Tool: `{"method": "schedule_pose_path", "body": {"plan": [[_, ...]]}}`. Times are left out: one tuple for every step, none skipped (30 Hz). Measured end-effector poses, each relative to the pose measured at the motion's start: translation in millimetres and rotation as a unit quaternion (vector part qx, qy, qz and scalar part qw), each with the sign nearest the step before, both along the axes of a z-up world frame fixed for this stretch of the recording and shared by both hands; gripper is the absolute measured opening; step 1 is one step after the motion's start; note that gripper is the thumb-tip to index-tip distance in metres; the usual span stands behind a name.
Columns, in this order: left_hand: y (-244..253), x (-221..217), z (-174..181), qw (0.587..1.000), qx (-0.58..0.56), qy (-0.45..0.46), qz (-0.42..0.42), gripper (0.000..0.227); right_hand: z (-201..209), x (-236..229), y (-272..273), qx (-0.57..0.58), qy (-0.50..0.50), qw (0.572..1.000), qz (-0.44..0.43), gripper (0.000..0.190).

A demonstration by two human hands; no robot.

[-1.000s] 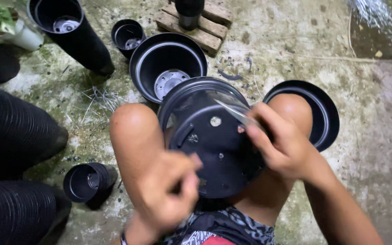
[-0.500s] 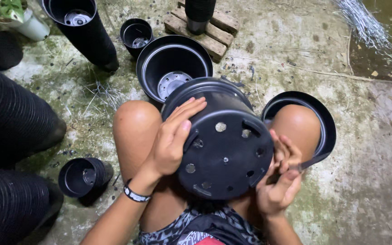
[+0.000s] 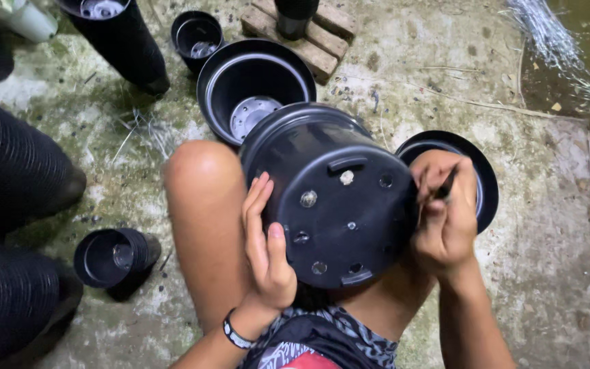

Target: The person uses a knife to cut and enlarge circular holes in the bottom of a black plastic pot. They rotate the pot and repeatedly puncture and scrape the plastic to form multiple openings.

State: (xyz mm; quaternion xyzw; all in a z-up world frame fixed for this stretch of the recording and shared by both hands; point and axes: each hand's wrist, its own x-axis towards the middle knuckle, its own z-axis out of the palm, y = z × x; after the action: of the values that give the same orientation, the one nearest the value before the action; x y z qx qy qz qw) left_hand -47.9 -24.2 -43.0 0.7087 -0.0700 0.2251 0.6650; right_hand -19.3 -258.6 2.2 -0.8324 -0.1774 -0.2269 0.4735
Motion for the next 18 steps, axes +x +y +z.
{"method": "schedule_pose_path", "body": {"plan": [[4, -2, -3, 1.000, 0.015, 0.010, -0.008, 0.051, 5, -9, 3, -0.053, 0.028, 0.998, -0.002, 0.029], [9, -1, -7, 0.999, 0.031, 0.021, -0.016, 0.051, 13, -21, 1, -0.093, 0.092, 0.991, 0.030, 0.027], [13, 0, -9, 0.998, 0.046, 0.026, -0.028, 0.052, 23, -32, -1, -0.133, 0.149, 0.978, 0.058, 0.030], [16, 0, -10, 0.998, 0.048, 0.020, -0.036, 0.053, 29, -42, 2, -0.201, 0.155, 0.965, 0.059, 0.034], [19, 1, -11, 0.998, 0.051, 0.011, -0.046, 0.054, 33, -50, 6, -0.268, 0.160, 0.948, 0.057, 0.042], [22, 2, -12, 0.997, 0.053, 0.003, -0.055, 0.055, 38, -54, 8, -0.292, 0.176, 0.937, 0.073, 0.040], [24, 1, -14, 0.997, 0.058, -0.003, -0.059, 0.056, 43, -56, 13, -0.315, 0.192, 0.925, 0.089, 0.039], [27, 0, -15, 0.996, 0.062, -0.008, -0.062, 0.057, 48, -57, 18, -0.338, 0.208, 0.912, 0.105, 0.038], [27, -1, -16, 0.995, 0.067, -0.013, -0.066, 0.058, 54, -56, 22, -0.369, 0.194, 0.900, 0.126, 0.040], [28, -1, -17, 0.995, 0.066, -0.010, -0.069, 0.058, 60, -55, 28, -0.398, 0.180, 0.888, 0.146, 0.043], [28, -2, -18, 0.995, 0.066, -0.006, -0.070, 0.059, 66, -54, 35, -0.427, 0.166, 0.873, 0.168, 0.047], [28, -2, -19, 0.995, 0.065, -0.002, -0.071, 0.059, 71, -53, 42, -0.444, 0.137, 0.869, 0.169, 0.050], [28, -3, -19, 0.996, 0.063, -0.002, -0.070, 0.060, 76, -53, 50, -0.461, 0.108, 0.864, 0.170, 0.053], [28, -3, -19, 0.996, 0.061, -0.003, -0.069, 0.060, 80, -51, 58, -0.477, 0.078, 0.859, 0.171, 0.056], [28, -3, -20, 0.996, 0.059, -0.005, -0.070, 0.061, 84, -50, 65, -0.500, 0.059, 0.848, 0.165, 0.060], [29, -3, -20, 0.996, 0.061, -0.005, -0.070, 0.061, 87, -49, 72, -0.523, 0.040, 0.837, 0.159, 0.064], [29, -3, -19, 0.996, 0.064, -0.005, -0.069, 0.061, 89, -48, 77, -0.544, 0.021, 0.825, 0.153, 0.069], [29, -3, -19, 0.995, 0.066, -0.006, -0.069, 0.060, 91, -47, 81, -0.562, 0.000, 0.814, 0.145, 0.066]]}}
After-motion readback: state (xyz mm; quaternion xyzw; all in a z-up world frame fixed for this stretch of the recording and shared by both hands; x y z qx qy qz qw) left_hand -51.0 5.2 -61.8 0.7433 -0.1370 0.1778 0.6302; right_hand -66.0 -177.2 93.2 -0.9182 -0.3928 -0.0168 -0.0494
